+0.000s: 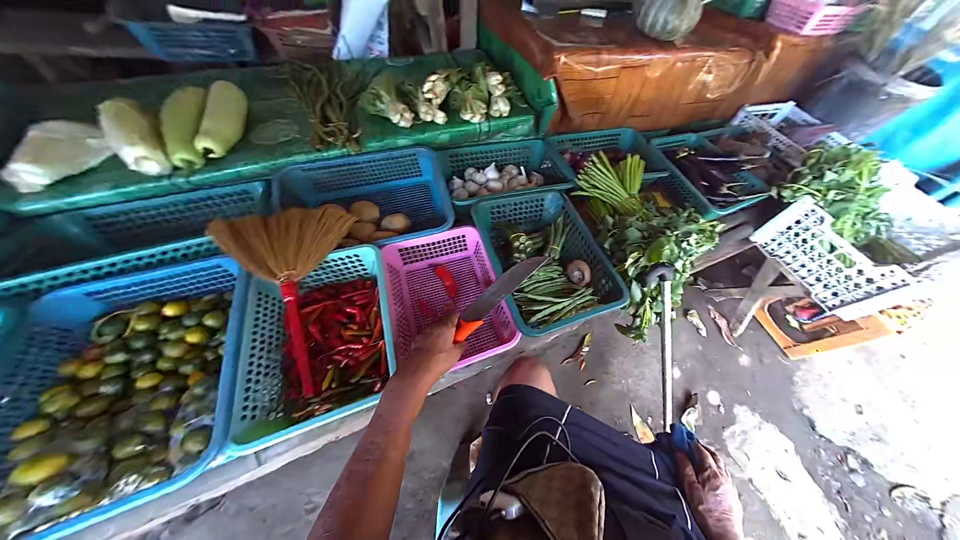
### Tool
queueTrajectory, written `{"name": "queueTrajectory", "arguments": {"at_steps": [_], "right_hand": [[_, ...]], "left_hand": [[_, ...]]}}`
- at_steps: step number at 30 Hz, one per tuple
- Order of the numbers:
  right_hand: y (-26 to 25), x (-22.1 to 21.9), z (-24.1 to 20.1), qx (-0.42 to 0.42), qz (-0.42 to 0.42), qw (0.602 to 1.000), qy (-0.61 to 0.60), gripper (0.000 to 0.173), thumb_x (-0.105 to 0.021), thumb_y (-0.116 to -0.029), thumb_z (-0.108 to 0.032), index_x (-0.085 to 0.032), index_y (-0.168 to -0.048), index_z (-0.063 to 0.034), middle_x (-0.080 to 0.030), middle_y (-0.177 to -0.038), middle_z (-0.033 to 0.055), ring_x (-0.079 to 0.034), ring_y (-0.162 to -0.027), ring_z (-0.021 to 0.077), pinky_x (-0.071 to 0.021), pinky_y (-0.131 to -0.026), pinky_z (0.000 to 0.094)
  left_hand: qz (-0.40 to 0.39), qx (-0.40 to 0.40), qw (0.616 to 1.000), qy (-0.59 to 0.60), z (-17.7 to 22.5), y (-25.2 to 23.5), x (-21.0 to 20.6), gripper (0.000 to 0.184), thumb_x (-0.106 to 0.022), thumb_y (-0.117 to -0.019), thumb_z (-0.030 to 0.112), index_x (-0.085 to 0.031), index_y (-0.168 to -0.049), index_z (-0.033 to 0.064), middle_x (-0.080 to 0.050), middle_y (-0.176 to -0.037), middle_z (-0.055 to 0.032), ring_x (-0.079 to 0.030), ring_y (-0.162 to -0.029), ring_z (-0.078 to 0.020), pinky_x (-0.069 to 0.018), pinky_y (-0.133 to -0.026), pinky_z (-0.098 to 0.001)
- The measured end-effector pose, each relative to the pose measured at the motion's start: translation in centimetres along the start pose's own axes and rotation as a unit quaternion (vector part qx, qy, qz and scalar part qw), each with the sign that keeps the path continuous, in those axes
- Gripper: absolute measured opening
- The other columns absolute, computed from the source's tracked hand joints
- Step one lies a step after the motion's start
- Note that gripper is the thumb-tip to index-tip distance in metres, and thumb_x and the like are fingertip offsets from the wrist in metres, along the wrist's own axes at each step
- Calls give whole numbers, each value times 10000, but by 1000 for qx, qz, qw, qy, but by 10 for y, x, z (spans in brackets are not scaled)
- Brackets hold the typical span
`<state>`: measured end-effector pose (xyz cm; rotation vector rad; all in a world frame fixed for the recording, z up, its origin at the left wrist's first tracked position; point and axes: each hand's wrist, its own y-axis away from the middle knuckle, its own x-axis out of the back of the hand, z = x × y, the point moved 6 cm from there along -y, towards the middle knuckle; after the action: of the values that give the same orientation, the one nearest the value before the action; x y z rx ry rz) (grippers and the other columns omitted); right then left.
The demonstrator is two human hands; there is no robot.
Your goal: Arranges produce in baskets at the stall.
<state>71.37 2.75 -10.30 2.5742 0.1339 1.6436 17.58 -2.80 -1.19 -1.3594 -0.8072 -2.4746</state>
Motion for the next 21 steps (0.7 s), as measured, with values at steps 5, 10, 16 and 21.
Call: {"name": "queueTrajectory", "arguments": {"at_steps": [5,10,16,21], "right_hand": [[2,0,6,-18,-4,1000,-6,441,-583,-1000,-327,-663,-1342,-60,-601,-1416,208,-538,-1335,427,-385,-1087,670],[-3,-2,5,-21,-12,1000,4,436,-587,-1009,-332,-654,-1358,-79,-602,-1425,186,-545,-1337,405,-400,-1092,644],[-1,2,0,-41,-24,999,13,445,-591,-1005,-344,-653,-1367,-92,-598,-1439,169,-544,-1344,394,-396,-1083,653],[4,3,-3,-16,-15,999,47,435,-594,-1003,-326,-660,-1357,-82,-605,-1432,172,-556,-1333,396,-408,-1084,634]], "left_hand": [[92,5,994,51,5,7,18,490,-555,-1057,224,-478,-1494,14,-605,-1360,-280,-573,-1294,-441,-417,-1098,-619],[225,-21,962,156,9,8,29,528,-499,-1088,251,-404,-1548,10,-652,-1236,-298,-685,-1050,-417,-521,-945,-584],[93,69,989,87,31,-18,13,715,-514,-1074,254,-128,-1645,62,-448,-1530,-282,-508,-1373,-424,-402,-1133,-573],[79,91,989,-84,56,-7,30,503,-532,-1060,275,-489,-1486,11,-558,-1410,-291,-578,-1268,-474,-458,-1030,-642]]}}
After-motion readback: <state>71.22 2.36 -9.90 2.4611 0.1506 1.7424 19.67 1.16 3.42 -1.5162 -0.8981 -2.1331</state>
